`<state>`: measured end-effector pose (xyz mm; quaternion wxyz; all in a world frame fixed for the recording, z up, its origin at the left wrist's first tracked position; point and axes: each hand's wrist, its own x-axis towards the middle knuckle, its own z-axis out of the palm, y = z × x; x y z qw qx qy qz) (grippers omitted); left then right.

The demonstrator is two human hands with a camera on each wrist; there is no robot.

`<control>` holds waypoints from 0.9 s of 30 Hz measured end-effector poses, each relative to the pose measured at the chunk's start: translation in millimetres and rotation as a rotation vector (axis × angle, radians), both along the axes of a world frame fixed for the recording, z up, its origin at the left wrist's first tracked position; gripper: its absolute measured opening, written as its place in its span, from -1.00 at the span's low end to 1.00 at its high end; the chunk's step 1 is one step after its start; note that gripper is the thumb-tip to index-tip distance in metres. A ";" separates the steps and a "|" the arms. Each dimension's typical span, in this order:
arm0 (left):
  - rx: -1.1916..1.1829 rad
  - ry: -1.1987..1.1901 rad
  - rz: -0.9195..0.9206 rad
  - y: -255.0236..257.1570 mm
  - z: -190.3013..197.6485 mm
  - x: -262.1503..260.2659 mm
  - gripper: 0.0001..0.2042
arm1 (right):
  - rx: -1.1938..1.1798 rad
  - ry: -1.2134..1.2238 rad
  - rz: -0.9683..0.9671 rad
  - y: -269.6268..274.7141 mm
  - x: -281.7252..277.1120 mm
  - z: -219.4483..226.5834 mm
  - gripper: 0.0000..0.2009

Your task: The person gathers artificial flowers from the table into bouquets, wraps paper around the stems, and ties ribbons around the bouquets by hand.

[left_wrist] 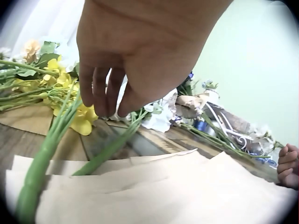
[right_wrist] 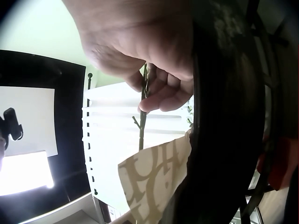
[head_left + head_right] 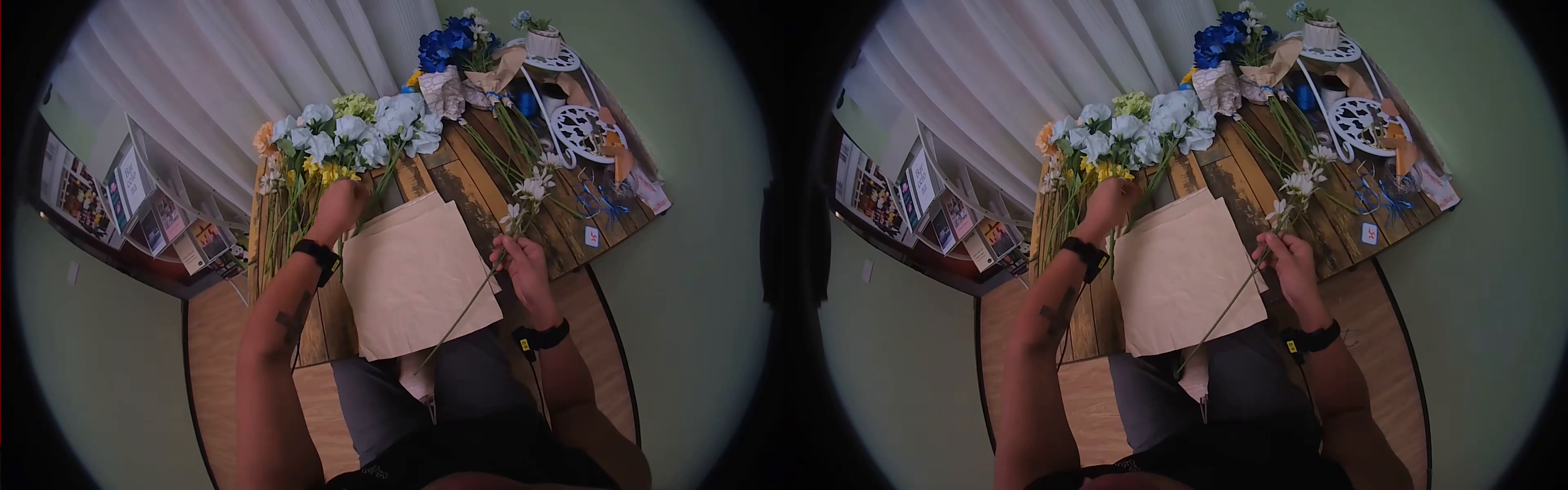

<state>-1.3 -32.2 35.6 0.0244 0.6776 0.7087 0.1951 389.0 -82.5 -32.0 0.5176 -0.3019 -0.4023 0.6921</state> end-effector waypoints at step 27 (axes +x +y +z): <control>-0.022 0.041 0.047 34.4 27.9 -0.2 -0.74 | -0.006 0.067 0.091 3.1 4.6 -4.8 -0.78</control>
